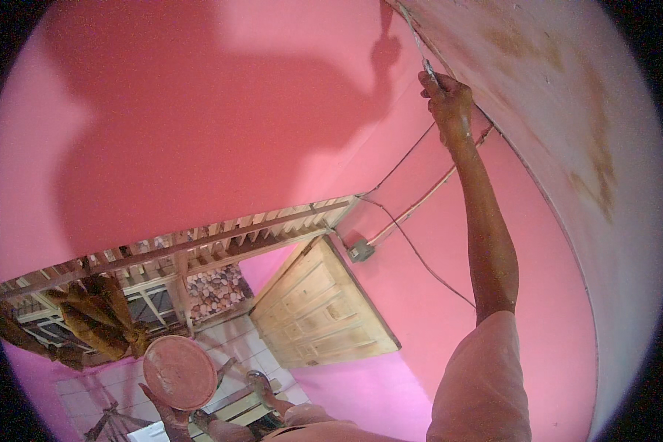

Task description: The person applies patching compound to a ceiling and wall joint using a putty knife while holding a lid with compound, then smooths the surface.

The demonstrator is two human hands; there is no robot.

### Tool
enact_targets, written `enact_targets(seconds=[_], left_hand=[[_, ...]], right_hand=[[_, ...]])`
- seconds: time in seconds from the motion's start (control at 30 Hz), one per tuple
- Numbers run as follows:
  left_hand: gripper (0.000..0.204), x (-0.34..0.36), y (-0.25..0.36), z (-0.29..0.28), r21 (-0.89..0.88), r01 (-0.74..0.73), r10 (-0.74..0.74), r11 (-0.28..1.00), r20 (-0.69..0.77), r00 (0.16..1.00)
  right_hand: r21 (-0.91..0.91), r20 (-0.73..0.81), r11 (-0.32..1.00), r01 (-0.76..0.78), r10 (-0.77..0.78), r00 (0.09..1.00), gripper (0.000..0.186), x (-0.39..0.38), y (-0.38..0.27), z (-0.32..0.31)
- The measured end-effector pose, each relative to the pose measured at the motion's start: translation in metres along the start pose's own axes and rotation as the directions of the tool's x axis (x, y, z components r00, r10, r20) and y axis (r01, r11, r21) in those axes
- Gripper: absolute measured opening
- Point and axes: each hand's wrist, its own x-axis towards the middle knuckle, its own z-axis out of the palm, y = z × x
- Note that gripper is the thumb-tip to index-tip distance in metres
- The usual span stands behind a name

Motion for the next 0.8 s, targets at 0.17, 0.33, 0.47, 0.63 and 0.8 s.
enact_targets(seconds=[0.17,0.33,0.47,0.63,0.8], left_hand=[[0.074,0.002,-0.005,0.006,-0.002,0.014,-0.014,1.000,-0.006,1.000],[0.074,0.010,-0.007,0.009,-0.004,0.040,-0.040,0.999,-0.011,0.999],[0.073,0.016,-0.006,0.003,0.007,0.002,-0.002,1.000,-0.024,1.000],[0.072,0.014,-0.006,-0.003,0.006,-0.038,0.039,0.999,-0.029,0.999],[0.071,0.004,-0.011,0.008,-0.039,0.003,-0.006,0.999,-0.069,0.998]], right_hand=[[0.063,-0.010,0.997,-0.048,0.049,0.999,0.033,0.003,0.004,-0.013],[0.072,-0.114,0.997,-0.036,0.044,0.992,0.031,0.007,0.005,-0.014],[0.059,-0.155,0.998,-0.038,0.046,0.987,0.030,-0.007,0.013,-0.013],[0.126,-0.221,0.992,-0.024,0.052,0.974,0.025,-0.031,0.027,0.005],[0.127,-0.182,0.992,0.008,0.015,0.983,0.025,-0.020,0.060,0.009]])
